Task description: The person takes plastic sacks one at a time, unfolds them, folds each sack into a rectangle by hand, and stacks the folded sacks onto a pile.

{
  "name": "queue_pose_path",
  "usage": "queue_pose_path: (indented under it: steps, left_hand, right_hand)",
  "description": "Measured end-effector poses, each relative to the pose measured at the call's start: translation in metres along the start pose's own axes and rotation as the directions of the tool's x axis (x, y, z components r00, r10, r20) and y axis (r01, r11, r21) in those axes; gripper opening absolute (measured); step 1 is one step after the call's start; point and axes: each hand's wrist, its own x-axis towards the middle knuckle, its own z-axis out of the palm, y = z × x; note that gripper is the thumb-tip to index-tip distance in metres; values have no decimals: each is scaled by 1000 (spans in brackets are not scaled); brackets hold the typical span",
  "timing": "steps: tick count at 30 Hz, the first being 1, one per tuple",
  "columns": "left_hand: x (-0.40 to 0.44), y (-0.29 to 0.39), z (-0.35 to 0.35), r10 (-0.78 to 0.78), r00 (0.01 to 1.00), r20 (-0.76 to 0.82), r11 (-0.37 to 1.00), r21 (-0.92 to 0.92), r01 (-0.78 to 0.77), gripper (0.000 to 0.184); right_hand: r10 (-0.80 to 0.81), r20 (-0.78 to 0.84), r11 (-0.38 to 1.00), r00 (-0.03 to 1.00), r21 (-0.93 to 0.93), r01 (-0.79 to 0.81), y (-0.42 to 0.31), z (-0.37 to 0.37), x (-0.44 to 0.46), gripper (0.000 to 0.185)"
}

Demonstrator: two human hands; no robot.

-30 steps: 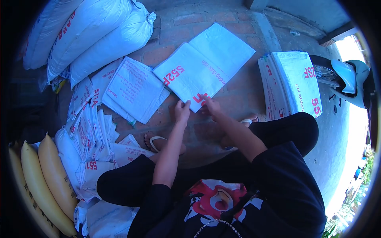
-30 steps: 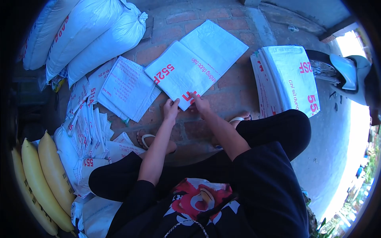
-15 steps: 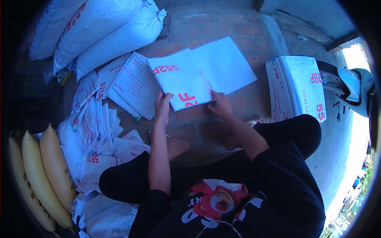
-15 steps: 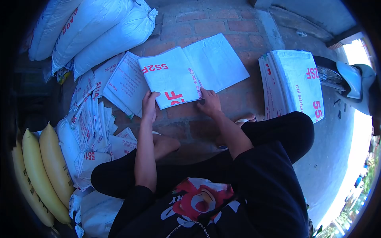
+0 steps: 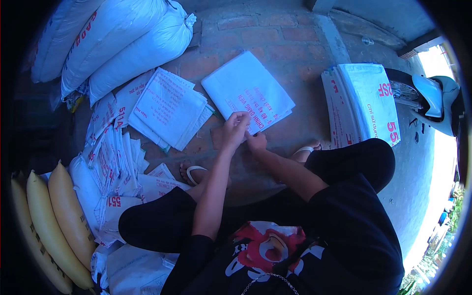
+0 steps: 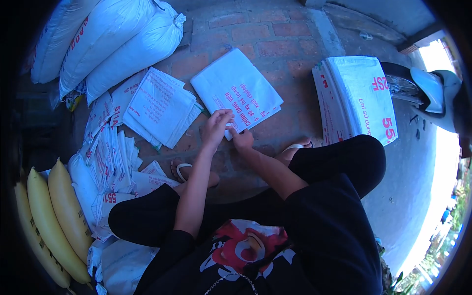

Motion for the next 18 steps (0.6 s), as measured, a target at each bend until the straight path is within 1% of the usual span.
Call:
queue_pose_path:
  steps: [1,2,5,7,8,10,11,13,14,16,17,18]
  left_hand:
    - [7,-21,-6,12,993,-114,995,104,0,37]
    - [13,-41,-12,39,974,-224,979,206,9,40]
    - [22,-98,-32,94,883,-460,857,489,163,47]
    - [23,-120,-36,-97,899,-427,936,269,228,49]
    - [22,-129,-37,-189,899,-395,951,154,268,51]
    - [15,-130,-37,-241,924,-295,952,112,284,50]
    - [12,-130,-37,-265,933,-244,952,90,294,50]
    - [10,-130,-39,-361,905,-223,932,-61,356,46]
    - [9,-129,-40,-406,890,-206,913,-136,385,43]
    - [14,-142,-46,-403,904,-146,900,-243,362,37]
    - [17,-150,-49,-399,909,-117,888,-296,352,34]
    - [17,-151,-50,-400,909,-115,886,-304,351,34]
  right_hand:
    - [42,5,999,999,20,-42,6,0,4,55]
    - [76,66,993,995,82,-81,8,0,3,54]
    - [151,233,948,961,240,-207,6,-5,3,51]
    - [185,330,899,926,323,-295,-8,-4,-6,48]
    - [192,345,897,919,320,-307,-13,-5,-10,47]
    - [204,378,892,903,309,-331,-11,-1,-9,46]
    - [182,357,911,916,290,-294,-10,2,-7,46]
    - [137,315,944,939,247,-220,15,17,8,47]
    - [126,353,954,927,215,-211,22,20,12,49]
    - [105,428,971,898,151,-185,17,17,10,52]
    - [197,464,961,864,81,-263,11,13,8,47]
    - [289,493,942,820,8,-336,-11,1,-4,43]
